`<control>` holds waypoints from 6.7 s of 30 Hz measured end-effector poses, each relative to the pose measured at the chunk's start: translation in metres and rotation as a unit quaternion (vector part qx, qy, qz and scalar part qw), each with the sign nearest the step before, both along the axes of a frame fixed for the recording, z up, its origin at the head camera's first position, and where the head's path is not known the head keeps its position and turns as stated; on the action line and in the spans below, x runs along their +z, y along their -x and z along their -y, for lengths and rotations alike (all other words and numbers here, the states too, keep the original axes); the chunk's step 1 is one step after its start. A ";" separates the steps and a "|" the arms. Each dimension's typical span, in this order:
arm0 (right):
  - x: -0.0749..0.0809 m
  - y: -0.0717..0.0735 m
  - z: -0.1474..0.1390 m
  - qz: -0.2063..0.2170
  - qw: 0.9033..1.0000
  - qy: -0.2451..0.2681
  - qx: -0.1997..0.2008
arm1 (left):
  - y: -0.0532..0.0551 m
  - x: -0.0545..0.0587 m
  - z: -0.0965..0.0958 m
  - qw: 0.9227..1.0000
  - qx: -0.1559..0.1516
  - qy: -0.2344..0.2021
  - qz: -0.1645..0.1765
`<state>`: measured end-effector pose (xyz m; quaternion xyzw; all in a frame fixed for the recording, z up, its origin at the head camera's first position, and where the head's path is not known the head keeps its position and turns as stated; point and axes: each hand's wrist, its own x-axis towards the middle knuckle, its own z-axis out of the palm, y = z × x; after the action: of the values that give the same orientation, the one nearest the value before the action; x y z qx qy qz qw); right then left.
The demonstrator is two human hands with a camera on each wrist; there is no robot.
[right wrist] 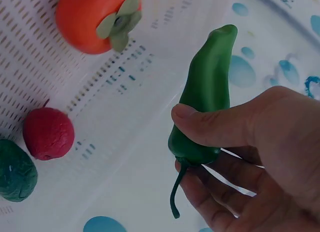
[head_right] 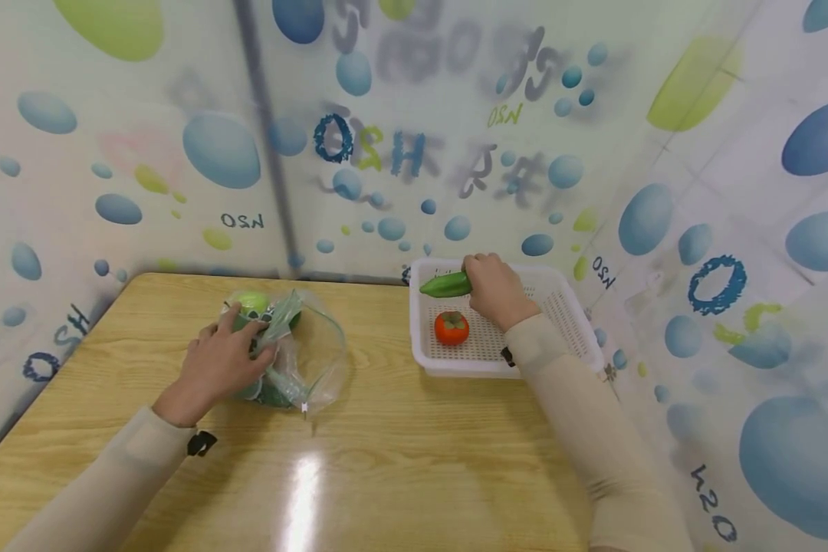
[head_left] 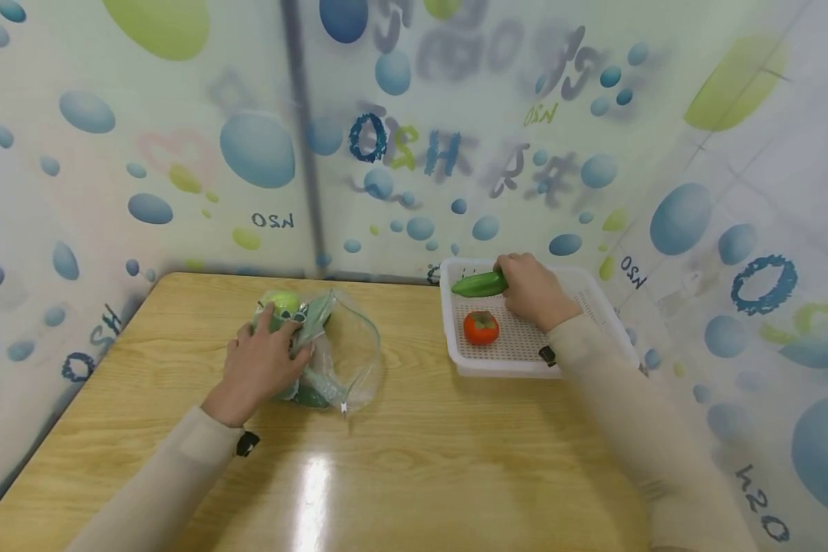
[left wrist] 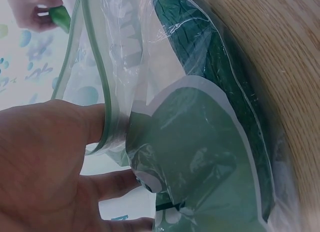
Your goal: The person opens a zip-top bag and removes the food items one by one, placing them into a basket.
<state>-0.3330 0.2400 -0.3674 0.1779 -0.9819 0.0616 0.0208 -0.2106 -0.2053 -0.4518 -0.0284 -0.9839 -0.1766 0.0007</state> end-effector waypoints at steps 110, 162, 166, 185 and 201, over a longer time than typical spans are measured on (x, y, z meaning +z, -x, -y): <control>-0.103 -0.058 0.250 0.089 0.974 0.064 0.198 | -0.004 0.004 -0.016 0.998 -0.030 -0.030 -0.046; -0.092 -0.061 0.243 0.055 0.978 0.075 0.185 | -0.011 0.001 -0.005 0.994 -0.029 -0.077 -0.070; -0.090 -0.061 0.241 0.041 0.978 0.065 0.194 | -0.010 0.002 -0.007 0.994 -0.030 -0.083 -0.067; -0.064 -0.082 0.213 -0.003 0.972 0.058 0.229 | -0.008 0.004 -0.012 0.994 0.016 -0.043 -0.096; -0.029 -0.096 0.164 0.042 0.967 0.117 0.221 | -0.009 -0.004 -0.006 0.997 0.034 -0.055 -0.038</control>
<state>-0.2368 0.0760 -0.3962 0.3836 -0.9044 0.1864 -0.0139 -0.2013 -0.1993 -0.4560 -0.0017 -0.9723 -0.2294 0.0454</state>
